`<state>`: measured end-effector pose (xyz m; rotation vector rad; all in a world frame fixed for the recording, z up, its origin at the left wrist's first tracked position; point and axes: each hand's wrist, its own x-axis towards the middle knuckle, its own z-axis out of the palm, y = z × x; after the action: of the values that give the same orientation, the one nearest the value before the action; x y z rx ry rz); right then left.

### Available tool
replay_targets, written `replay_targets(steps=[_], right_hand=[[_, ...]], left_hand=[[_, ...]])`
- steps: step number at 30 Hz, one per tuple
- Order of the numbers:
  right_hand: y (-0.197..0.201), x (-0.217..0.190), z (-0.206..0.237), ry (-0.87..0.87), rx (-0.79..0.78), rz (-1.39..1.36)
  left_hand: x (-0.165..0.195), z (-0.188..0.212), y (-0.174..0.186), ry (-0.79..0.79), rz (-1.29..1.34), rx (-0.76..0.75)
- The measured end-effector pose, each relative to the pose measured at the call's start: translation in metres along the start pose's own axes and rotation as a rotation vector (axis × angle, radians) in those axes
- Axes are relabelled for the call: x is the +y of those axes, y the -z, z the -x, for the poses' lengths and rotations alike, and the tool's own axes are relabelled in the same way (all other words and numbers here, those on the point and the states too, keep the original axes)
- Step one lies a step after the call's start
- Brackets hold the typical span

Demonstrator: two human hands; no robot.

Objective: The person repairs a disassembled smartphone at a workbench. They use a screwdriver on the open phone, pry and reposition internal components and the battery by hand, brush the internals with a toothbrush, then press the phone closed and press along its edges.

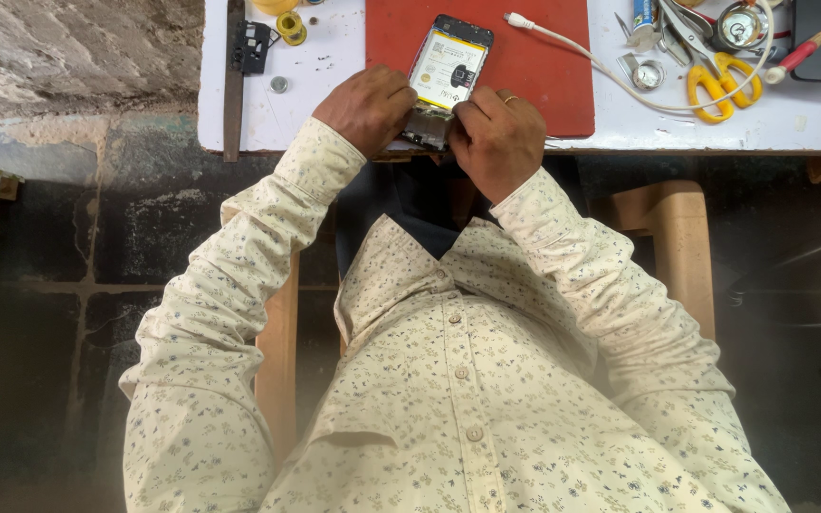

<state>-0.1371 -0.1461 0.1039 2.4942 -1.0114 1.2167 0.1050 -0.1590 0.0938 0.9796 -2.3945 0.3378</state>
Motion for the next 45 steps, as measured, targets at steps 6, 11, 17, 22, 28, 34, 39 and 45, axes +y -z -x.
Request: replay_targets(steps=[6,11,17,22,28,34,39,45], right_hand=[[-0.0005,-0.0005,-0.0002,0.0,0.007,-0.002],[-0.0017,0.0,0.0002,-0.001,0.001,-0.005],[-0.0027,0.0005,0.0006,0.004,0.01,-0.006],[-0.0038,0.0007,0.0008,-0.001,0.004,-0.007],[-0.0039,0.0008,0.0012,0.001,0.006,-0.005],[-0.004,0.0005,0.0004,0.003,0.005,-0.001],[-0.0037,0.0007,0.0003,0.005,0.004,0.0],[-0.0044,0.0005,0.0004,0.005,0.012,0.004]], left_hand=[[0.0006,-0.0009,0.0014,0.003,0.002,-0.008],[0.0016,-0.0004,0.0032,0.005,-0.011,-0.01],[0.001,-0.0005,0.0028,0.0,-0.024,-0.017],[0.0003,0.0004,0.0022,0.014,-0.011,-0.012],[0.0001,0.0011,0.0018,0.018,-0.005,-0.02],[0.0004,0.001,0.0022,0.022,-0.014,-0.02],[0.001,0.0009,0.0035,0.016,-0.014,-0.006],[-0.0001,0.0017,0.0013,0.025,-0.003,-0.027]])
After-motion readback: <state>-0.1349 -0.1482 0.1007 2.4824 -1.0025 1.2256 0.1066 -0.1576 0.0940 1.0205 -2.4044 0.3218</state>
